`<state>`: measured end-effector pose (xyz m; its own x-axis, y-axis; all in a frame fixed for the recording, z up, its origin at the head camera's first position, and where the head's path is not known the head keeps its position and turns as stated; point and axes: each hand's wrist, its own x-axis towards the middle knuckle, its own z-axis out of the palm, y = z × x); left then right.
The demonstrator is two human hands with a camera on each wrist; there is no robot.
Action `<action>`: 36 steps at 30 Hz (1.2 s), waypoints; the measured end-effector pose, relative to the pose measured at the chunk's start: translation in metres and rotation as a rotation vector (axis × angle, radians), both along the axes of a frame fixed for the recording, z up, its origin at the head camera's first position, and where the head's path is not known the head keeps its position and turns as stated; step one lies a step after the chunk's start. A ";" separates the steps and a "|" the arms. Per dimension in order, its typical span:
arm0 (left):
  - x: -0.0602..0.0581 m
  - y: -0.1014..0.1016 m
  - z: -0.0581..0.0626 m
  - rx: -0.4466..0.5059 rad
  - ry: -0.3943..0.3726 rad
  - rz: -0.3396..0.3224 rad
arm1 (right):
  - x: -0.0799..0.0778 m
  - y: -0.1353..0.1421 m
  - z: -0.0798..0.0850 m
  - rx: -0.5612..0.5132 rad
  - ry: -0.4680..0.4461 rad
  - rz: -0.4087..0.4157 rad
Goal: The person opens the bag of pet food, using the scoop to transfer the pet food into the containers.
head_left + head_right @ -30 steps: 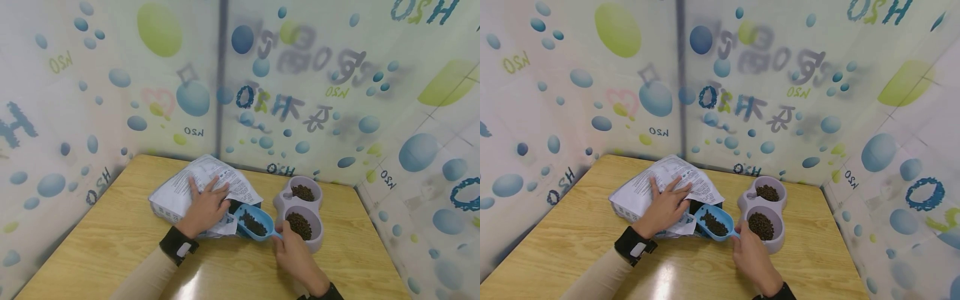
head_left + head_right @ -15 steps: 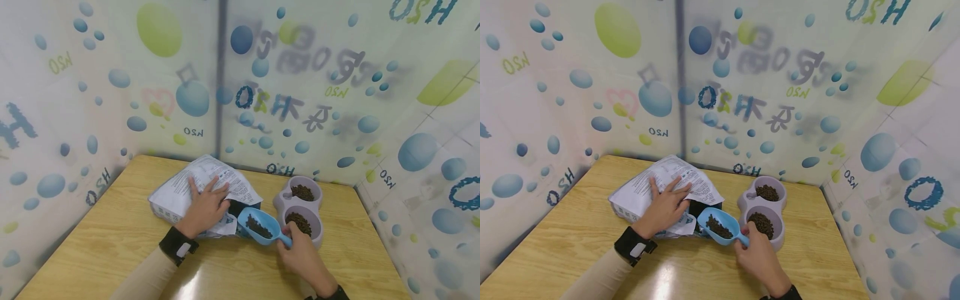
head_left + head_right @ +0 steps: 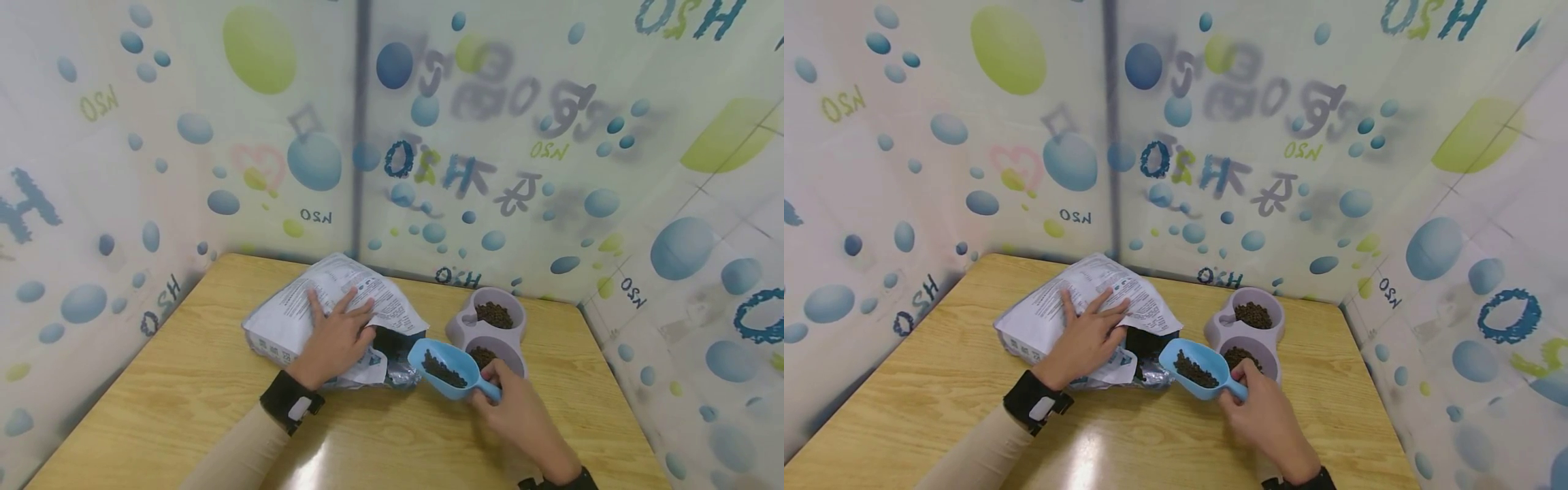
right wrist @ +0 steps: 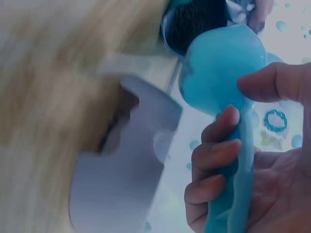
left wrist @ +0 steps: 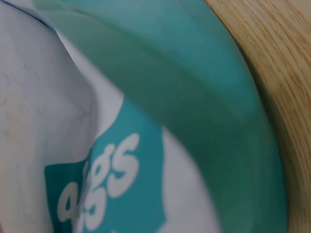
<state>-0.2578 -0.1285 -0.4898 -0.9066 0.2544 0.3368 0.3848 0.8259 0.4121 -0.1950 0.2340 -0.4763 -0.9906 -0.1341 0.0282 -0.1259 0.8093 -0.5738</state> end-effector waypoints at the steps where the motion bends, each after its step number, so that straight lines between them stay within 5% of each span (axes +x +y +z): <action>1: 0.000 0.000 0.000 -0.001 0.002 0.001 | 0.000 0.003 0.002 0.000 0.002 0.005; 24: 0.001 0.000 0.001 -0.011 0.001 -0.004 | -0.012 0.041 0.028 0.081 -0.038 -0.118; 36: 0.001 0.000 0.002 -0.012 -0.006 -0.001 | -0.016 0.059 0.037 0.214 0.010 -0.172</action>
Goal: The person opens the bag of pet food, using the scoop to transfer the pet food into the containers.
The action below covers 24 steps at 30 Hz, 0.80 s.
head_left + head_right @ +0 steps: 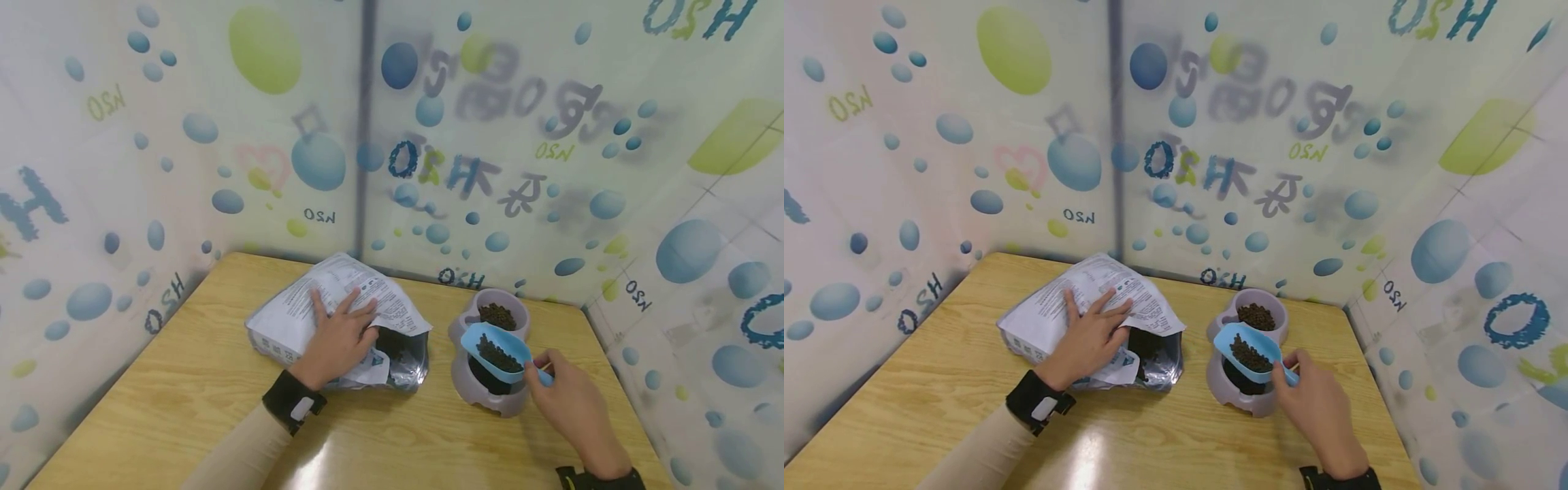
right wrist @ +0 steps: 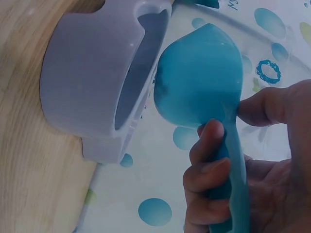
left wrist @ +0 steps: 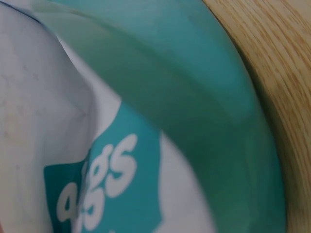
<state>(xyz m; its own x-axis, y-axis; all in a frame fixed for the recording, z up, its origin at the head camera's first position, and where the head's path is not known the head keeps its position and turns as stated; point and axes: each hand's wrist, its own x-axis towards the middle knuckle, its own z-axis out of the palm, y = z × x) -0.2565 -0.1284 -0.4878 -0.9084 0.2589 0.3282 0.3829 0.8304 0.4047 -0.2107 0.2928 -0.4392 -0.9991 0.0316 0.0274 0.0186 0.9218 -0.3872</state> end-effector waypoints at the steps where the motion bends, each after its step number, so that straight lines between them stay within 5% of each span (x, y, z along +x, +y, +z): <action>1: 0.000 0.000 0.000 0.001 0.000 0.000 | 0.000 0.001 0.001 0.006 0.005 -0.001; 24: 0.001 0.000 -0.001 0.003 0.006 0.003 | 0.007 0.015 0.019 0.145 0.102 0.037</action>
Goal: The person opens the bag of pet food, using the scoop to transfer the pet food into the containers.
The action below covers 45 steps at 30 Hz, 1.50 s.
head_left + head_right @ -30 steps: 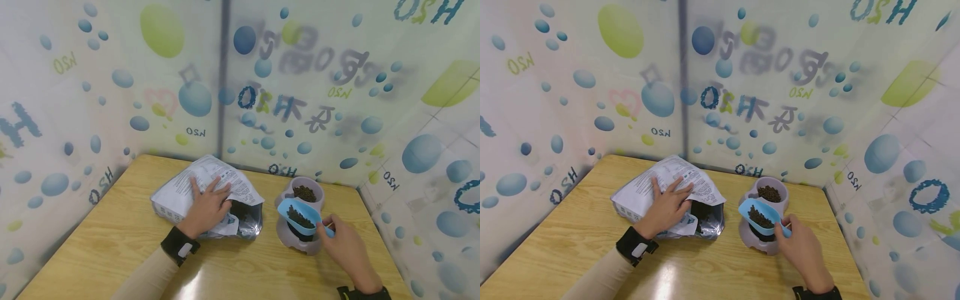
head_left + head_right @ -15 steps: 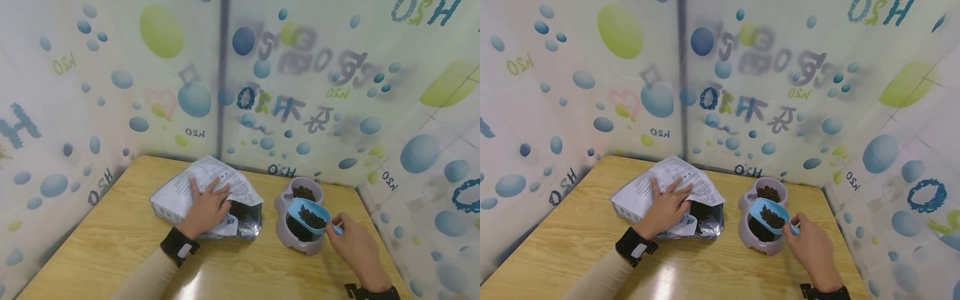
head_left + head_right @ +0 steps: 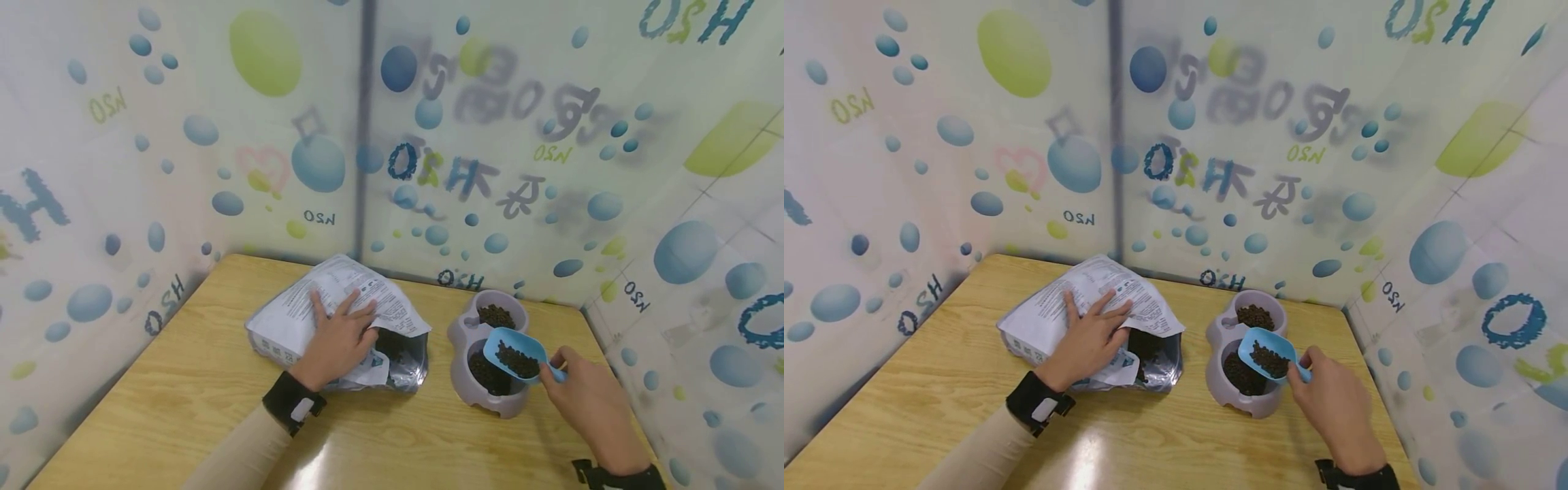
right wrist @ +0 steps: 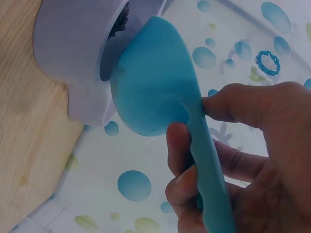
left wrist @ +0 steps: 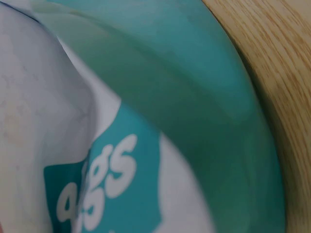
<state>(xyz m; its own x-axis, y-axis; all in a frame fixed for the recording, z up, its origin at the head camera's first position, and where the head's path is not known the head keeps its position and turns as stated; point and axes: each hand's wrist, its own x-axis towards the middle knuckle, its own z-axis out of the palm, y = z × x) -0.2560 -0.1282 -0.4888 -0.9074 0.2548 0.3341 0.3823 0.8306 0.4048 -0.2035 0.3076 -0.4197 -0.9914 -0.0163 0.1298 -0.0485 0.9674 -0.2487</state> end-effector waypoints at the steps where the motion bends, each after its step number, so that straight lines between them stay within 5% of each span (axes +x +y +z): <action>1: 0.000 0.000 0.000 -0.001 0.000 0.000 | -0.001 0.000 0.001 0.005 0.002 0.003; 23: -0.001 0.001 -0.001 -0.004 0.003 -0.006 | -0.002 0.003 0.007 0.059 0.114 0.028; 45: 0.001 0.000 0.000 0.004 0.001 -0.003 | -0.004 -0.002 0.007 0.063 0.114 0.009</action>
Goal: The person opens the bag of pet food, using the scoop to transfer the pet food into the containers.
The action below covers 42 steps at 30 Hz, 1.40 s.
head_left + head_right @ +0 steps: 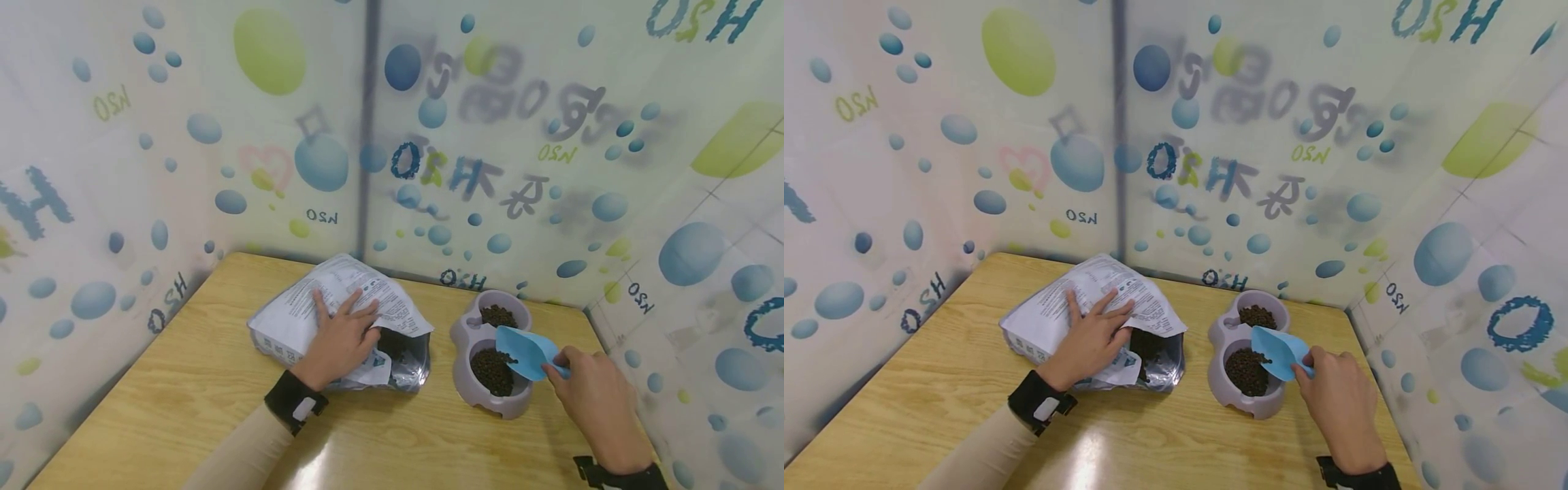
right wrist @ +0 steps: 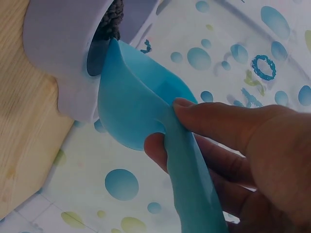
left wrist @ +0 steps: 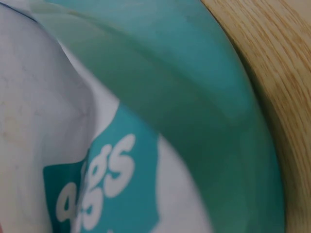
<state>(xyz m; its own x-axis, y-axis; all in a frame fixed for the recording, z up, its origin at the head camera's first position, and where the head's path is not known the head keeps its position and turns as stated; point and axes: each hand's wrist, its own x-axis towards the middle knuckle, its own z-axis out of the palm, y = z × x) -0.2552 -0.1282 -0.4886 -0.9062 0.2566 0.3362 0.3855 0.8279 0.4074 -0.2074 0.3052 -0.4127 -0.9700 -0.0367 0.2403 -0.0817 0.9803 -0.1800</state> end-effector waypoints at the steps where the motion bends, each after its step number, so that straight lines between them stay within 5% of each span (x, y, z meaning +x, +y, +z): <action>1: 0.000 0.000 0.000 0.001 0.001 0.000 | 0.000 0.000 0.000 0.001 0.000 0.000; 42: 0.000 0.000 -0.001 0.007 0.025 -0.001 | 0.001 -0.004 -0.009 -0.047 0.152 -0.006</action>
